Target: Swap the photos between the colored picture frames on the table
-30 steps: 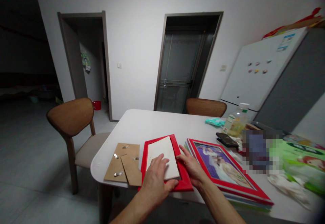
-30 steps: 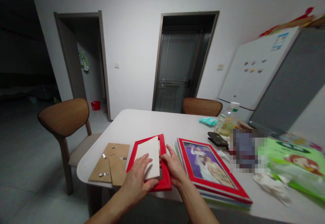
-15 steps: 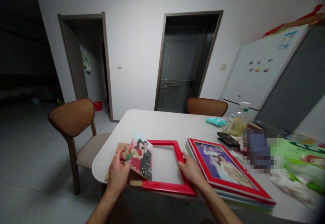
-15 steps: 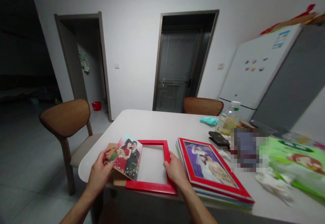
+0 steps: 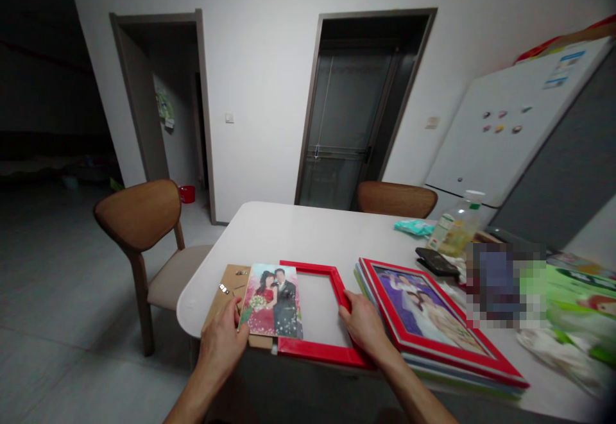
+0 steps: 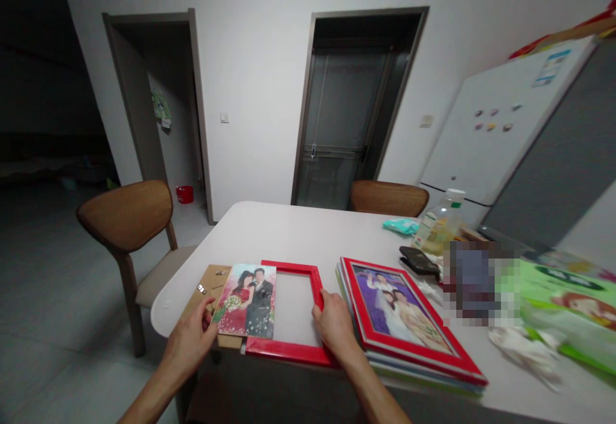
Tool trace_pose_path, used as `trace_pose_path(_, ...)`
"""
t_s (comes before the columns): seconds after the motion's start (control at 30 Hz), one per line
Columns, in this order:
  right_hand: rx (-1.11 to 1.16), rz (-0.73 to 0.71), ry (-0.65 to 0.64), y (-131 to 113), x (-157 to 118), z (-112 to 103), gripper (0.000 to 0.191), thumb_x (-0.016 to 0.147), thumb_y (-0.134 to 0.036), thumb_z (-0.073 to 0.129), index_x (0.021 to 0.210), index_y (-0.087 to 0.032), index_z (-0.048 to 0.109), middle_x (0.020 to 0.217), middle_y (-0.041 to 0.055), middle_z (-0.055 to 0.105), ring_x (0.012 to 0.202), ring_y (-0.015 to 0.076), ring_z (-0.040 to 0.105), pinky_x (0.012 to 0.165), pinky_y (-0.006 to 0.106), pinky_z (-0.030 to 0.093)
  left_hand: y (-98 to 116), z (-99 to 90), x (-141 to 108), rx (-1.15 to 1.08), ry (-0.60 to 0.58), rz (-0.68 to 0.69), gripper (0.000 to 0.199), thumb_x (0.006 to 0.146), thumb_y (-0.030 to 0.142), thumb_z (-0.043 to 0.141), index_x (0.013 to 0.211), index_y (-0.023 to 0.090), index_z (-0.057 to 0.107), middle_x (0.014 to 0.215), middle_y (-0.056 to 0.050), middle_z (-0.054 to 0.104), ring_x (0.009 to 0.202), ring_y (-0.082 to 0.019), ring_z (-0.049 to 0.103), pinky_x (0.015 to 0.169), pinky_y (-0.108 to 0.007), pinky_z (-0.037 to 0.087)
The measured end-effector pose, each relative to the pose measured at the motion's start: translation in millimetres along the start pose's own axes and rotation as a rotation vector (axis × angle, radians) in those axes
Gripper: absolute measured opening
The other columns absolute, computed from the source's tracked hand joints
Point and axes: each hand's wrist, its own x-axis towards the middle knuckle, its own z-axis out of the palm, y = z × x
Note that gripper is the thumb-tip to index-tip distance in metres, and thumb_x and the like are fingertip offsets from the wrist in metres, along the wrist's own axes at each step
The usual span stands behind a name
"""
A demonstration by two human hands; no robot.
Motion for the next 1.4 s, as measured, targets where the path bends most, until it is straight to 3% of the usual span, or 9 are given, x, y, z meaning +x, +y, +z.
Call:
trace_pose_path(0.2,0.163,-0.100,0.135,-18.4,-10.1,-1.5,0.038,0.071,-0.021,0.046,0.105,-0.007,0.056,0.108,0.0155,0.055,0.100,0.0234,0.047,0.090,0.032,0.032,0.5,3.3,-0.2,0.031,0.056,0.094,0.033,0.071,0.015,0.042,0.103,0.015,0.049,0.085,-0.005,0.057,0.081,-0.019,0.055,0.071,-0.029,0.042)
trace_pose_path(0.43,0.699,-0.057,-0.075,-57.5,-13.8,8.1,0.038,0.069,-0.026,0.048,0.102,-0.009,0.058,0.090,0.0108,0.063,0.075,0.0173,0.058,0.073,0.028,0.043,14.4,17.7,-5.8,-0.007,0.098,0.291,0.036,0.069,0.012,0.043,0.104,0.016,0.049,0.099,-0.008,0.056,0.093,-0.022,0.051,0.081,-0.035,0.041)
trace_pose_path(0.67,1.076,0.106,-0.160,-81.6,1.3,25.0,0.044,0.059,-0.019,0.056,0.103,-0.013,0.055,0.054,-0.0031,0.058,0.049,0.0104,0.051,0.048,0.020,0.039,25.3,25.5,-11.6,0.079,0.038,0.412,0.047,0.063,0.013,0.047,0.110,0.016,0.048,0.113,-0.011,0.052,0.107,-0.026,0.044,0.091,-0.045,0.034)
trace_pose_path(0.8,1.407,0.092,-0.129,-102.9,0.6,10.7,0.054,0.058,-0.019,0.058,0.110,-0.011,0.047,0.055,-0.0053,0.056,0.047,0.0078,0.048,0.045,0.018,0.036,34.2,32.9,-5.0,0.066,0.048,0.457,0.058,0.060,0.005,0.043,0.117,0.015,0.044,0.125,-0.011,0.043,0.116,-0.025,0.036,0.096,-0.046,0.030)
trace_pose_path(0.93,1.603,0.046,-0.073,-115.4,-3.9,-15.8,0.059,0.063,-0.027,0.059,0.117,-0.015,0.038,0.065,-0.0033,0.058,0.058,0.0092,0.053,0.055,0.020,0.041,47.7,25.2,5.0,-0.190,0.170,0.508,0.050,0.070,0.003,0.032,0.116,0.018,0.046,0.121,-0.006,0.049,0.115,-0.018,0.040,0.098,-0.038,0.031)
trace_pose_path(1.03,1.614,0.151,-0.095,-113.3,-8.2,-20.5,0.054,0.066,-0.031,0.056,0.114,-0.013,0.040,0.068,-0.0008,0.059,0.060,0.0103,0.055,0.057,0.022,0.044,60.7,17.2,7.2,-0.471,0.252,0.413,0.040,0.077,0.010,0.031,0.113,0.018,0.049,0.115,-0.005,0.054,0.109,-0.016,0.046,0.097,-0.033,0.033)
trace_pose_path(1.2,1.692,0.408,-0.291,-99.5,-14.0,-5.0,0.038,0.068,-0.028,0.049,0.104,-0.014,0.049,0.073,0.0047,0.063,0.061,0.0127,0.059,0.053,0.023,0.045,82.7,27.4,2.0,-1.008,0.226,0.024,0.033,0.079,0.024,0.039,0.110,0.013,0.047,0.104,-0.008,0.060,0.095,-0.020,0.056,0.084,-0.032,0.043)
trace_pose_path(1.3,1.716,0.327,-0.165,-83.7,-8.9,-4.2,0.036,0.065,-0.019,0.044,0.099,-0.015,0.053,0.076,0.0046,0.066,0.065,0.0149,0.060,0.054,0.023,0.046,86.4,39.0,1.3,-1.170,0.140,-0.033,0.039,0.075,0.022,0.042,0.113,0.013,0.041,0.105,-0.009,0.059,0.097,-0.020,0.055,0.084,-0.032,0.044)
trace_pose_path(1.4,1.578,0.323,-0.099,-58.1,3.1,-11.7,0.043,0.060,-0.012,0.041,0.101,-0.014,0.053,0.071,0.0047,0.067,0.059,0.0156,0.060,0.052,0.023,0.046,81.3,43.9,0.6,-1.092,0.056,-0.018,0.046,0.072,0.016,0.043,0.117,0.013,0.036,0.113,-0.011,0.054,0.103,-0.020,0.051,0.088,-0.033,0.041)
